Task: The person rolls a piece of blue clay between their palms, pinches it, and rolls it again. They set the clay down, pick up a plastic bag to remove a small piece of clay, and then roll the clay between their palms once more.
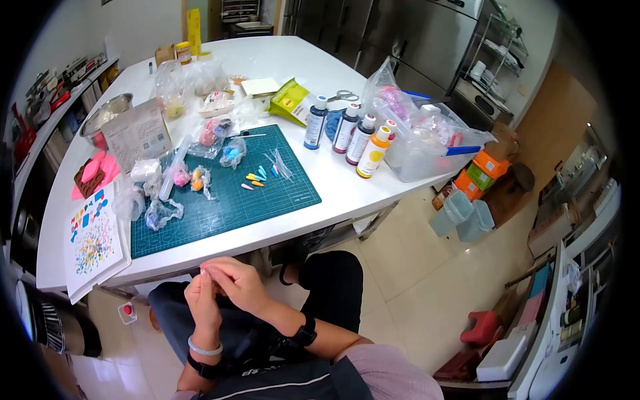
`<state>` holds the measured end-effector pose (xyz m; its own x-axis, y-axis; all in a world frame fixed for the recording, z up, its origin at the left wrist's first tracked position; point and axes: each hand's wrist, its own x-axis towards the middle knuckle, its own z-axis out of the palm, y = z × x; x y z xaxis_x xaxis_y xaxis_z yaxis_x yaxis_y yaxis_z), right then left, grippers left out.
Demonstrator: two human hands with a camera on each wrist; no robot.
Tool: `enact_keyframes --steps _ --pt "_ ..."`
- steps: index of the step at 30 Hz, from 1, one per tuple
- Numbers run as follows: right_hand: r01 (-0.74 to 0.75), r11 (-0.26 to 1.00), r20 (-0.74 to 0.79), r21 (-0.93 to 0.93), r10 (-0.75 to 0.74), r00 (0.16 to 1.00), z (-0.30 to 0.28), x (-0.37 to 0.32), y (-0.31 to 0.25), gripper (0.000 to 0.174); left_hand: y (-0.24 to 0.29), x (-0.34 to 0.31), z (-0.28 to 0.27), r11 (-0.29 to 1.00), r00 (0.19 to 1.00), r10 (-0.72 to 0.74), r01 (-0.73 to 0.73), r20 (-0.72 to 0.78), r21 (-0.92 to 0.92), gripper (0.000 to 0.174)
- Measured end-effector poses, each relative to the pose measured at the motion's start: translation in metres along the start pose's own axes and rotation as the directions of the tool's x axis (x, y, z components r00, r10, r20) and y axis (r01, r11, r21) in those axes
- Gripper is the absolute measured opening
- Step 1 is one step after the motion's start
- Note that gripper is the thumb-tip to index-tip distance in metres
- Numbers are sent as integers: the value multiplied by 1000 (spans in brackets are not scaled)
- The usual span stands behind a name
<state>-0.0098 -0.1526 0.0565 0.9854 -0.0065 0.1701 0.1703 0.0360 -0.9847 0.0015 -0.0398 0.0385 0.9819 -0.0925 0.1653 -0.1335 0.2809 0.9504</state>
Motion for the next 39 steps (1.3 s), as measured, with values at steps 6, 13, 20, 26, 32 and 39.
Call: enact_keyframes --steps 6,13,20,26,32,39 --pt "598 587 265 -546 -556 788 -16 -3 -3 21 6 -9 -13 896 936 -313 347 161 -277 41" --pt "267 905 86 -331 -253 964 -8 -17 16 18 2 -18 -13 928 923 -285 334 259 -167 39" --pt "-122 956 182 266 74 980 1 -21 22 27 -11 -15 -23 999 998 -47 47 46 1 35" --pt "227 969 92 -98 -219 971 4 -19 28 24 -15 -16 -24 999 999 -31 31 18 12 35" --pt "234 897 -43 -376 -269 962 -2 -23 37 15 -16 -19 -18 900 932 -329 359 154 -247 31" --pt "407 875 284 -261 -333 899 -16 -18 16 29 -22 -15 -39 870 915 -316 385 251 -308 19"
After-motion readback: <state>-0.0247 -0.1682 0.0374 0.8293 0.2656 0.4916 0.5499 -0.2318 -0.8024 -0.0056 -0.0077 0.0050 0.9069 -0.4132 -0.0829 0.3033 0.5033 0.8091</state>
